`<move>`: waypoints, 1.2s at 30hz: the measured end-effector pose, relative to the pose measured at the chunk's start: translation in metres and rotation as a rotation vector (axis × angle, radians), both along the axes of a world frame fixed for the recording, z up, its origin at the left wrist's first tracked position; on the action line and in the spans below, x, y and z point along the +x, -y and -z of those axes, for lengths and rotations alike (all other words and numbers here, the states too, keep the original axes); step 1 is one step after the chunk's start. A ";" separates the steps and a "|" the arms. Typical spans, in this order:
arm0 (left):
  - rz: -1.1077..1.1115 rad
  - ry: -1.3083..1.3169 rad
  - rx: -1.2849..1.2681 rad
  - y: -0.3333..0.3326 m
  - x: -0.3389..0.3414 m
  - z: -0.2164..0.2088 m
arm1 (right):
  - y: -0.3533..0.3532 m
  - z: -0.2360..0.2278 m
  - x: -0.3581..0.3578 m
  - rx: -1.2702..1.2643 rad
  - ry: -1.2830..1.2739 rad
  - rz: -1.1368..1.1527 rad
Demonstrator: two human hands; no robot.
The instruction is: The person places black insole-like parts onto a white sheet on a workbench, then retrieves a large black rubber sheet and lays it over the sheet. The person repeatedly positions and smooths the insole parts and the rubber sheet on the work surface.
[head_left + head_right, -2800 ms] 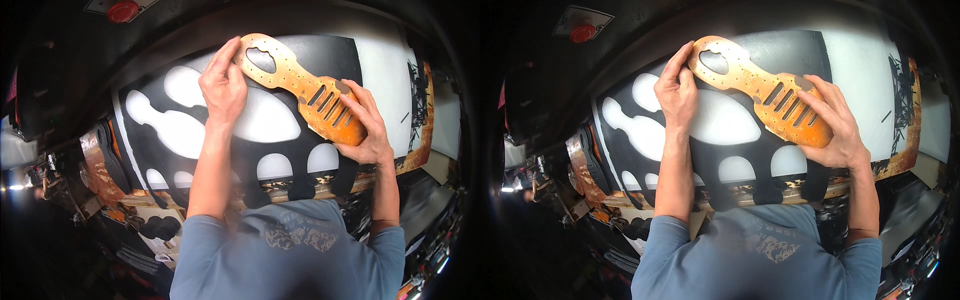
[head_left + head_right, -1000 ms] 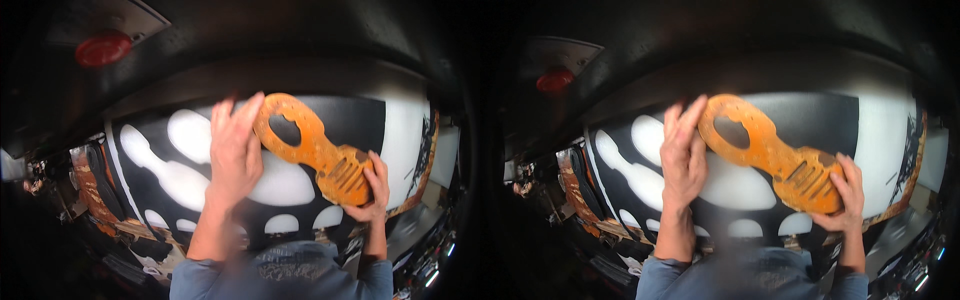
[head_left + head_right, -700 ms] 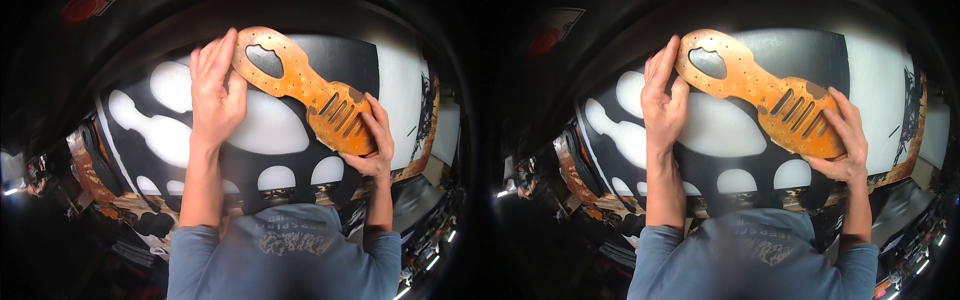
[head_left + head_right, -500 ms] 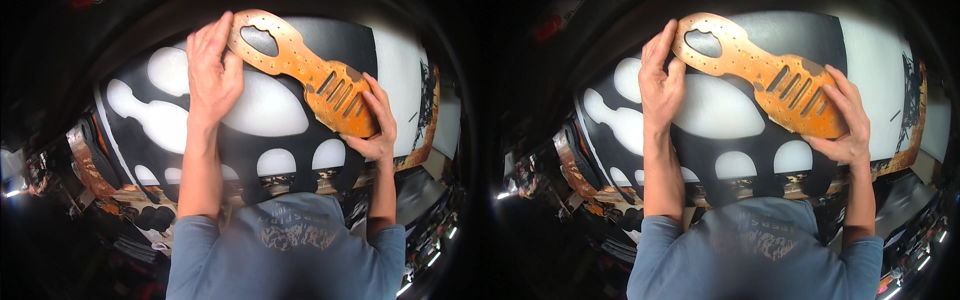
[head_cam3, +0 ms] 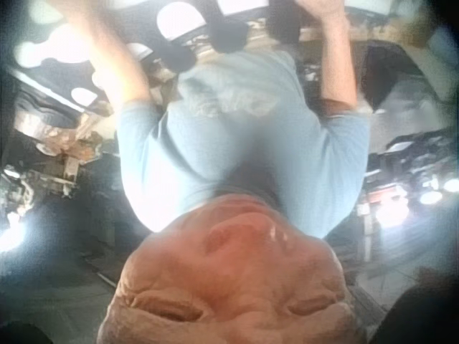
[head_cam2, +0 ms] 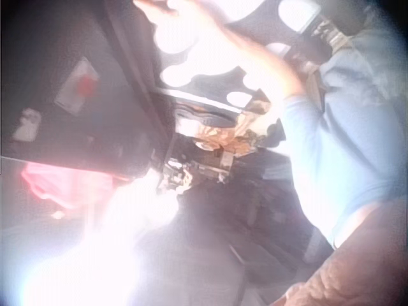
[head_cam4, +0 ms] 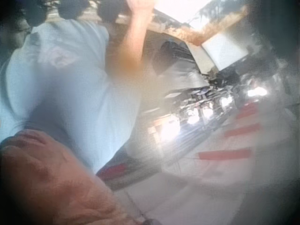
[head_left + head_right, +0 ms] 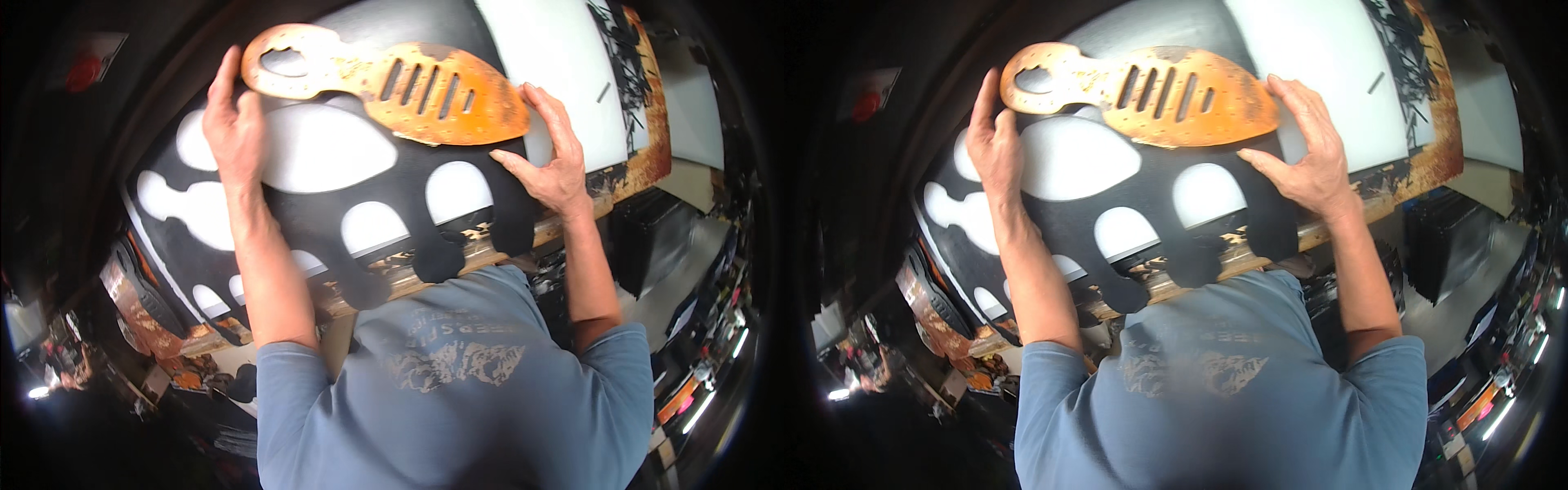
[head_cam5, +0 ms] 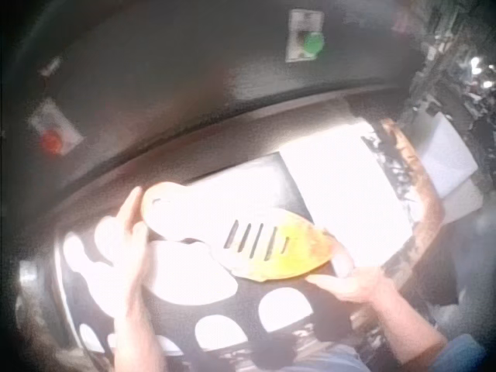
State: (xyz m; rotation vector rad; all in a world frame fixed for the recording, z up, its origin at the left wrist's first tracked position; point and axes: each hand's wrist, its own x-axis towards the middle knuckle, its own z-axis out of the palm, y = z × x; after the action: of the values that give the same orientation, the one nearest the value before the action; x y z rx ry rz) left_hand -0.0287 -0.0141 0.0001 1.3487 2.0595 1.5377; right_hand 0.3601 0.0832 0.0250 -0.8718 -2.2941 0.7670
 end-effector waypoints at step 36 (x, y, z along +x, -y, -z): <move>0.078 -0.468 -0.026 0.167 0.242 0.015 | -0.017 -0.004 0.027 -0.065 -0.905 0.297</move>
State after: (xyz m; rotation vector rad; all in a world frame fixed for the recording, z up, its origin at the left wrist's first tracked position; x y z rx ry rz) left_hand 0.2137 -0.1806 -0.0149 1.8985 2.2326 1.2442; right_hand 0.3872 0.1005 0.0287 -0.6702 -1.3212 0.8674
